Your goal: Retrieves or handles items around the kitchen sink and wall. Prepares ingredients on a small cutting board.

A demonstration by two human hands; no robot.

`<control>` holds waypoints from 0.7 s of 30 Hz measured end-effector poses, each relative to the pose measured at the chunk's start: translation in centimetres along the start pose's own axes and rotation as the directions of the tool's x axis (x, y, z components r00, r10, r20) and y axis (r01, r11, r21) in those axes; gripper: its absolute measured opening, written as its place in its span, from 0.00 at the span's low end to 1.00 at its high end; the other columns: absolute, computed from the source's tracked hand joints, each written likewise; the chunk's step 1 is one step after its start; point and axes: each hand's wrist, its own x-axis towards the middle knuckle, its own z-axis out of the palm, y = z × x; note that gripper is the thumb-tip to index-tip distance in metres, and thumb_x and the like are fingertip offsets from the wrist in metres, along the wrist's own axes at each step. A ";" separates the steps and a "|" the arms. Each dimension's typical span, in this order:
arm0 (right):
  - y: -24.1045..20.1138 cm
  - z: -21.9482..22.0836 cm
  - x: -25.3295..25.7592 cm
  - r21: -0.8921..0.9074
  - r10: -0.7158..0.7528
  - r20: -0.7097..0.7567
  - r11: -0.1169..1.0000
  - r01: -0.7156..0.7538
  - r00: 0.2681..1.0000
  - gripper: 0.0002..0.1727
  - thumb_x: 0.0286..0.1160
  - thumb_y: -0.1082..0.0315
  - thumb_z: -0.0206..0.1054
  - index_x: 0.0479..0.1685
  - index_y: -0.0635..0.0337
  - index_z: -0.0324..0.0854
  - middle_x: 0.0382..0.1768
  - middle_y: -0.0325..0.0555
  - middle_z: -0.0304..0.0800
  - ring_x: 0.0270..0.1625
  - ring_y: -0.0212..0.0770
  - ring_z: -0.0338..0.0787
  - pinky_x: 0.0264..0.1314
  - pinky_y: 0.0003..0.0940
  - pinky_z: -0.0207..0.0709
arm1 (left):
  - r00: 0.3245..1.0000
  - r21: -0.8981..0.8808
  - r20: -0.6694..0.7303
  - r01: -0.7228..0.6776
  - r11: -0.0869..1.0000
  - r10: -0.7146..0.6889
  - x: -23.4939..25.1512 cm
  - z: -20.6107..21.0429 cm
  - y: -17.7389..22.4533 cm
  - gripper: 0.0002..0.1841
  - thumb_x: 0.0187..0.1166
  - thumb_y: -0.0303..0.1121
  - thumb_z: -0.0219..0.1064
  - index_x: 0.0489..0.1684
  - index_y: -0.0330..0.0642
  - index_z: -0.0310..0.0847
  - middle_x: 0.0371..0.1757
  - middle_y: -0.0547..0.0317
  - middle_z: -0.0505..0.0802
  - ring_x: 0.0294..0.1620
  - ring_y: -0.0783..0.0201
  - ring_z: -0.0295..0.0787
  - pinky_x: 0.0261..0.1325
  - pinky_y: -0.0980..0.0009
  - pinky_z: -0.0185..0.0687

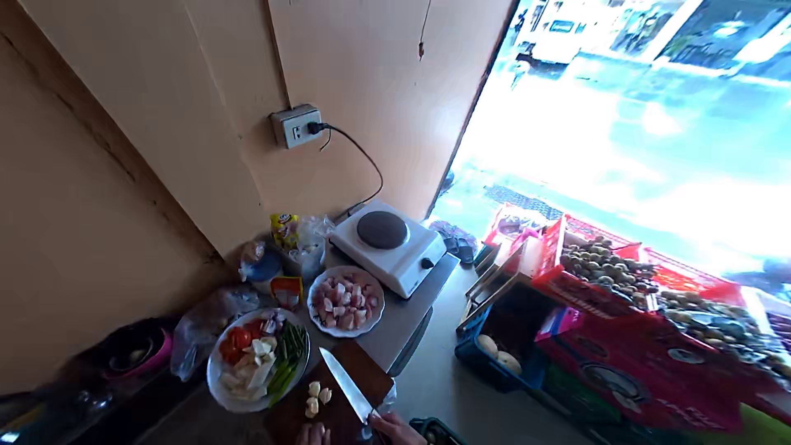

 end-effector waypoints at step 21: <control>-1.2 7.9 2.0 -0.940 0.149 -0.147 0.287 -0.185 0.978 0.48 0.91 0.34 0.25 0.51 0.65 0.86 0.51 0.65 0.93 0.60 0.66 0.92 0.57 0.67 0.81 | 0.977 0.144 -0.190 0.121 0.982 -0.093 6.8 1.6 -2.0 0.36 0.86 0.58 0.53 0.87 0.41 0.65 0.94 0.44 0.58 0.97 0.46 0.40 0.95 0.41 0.28</control>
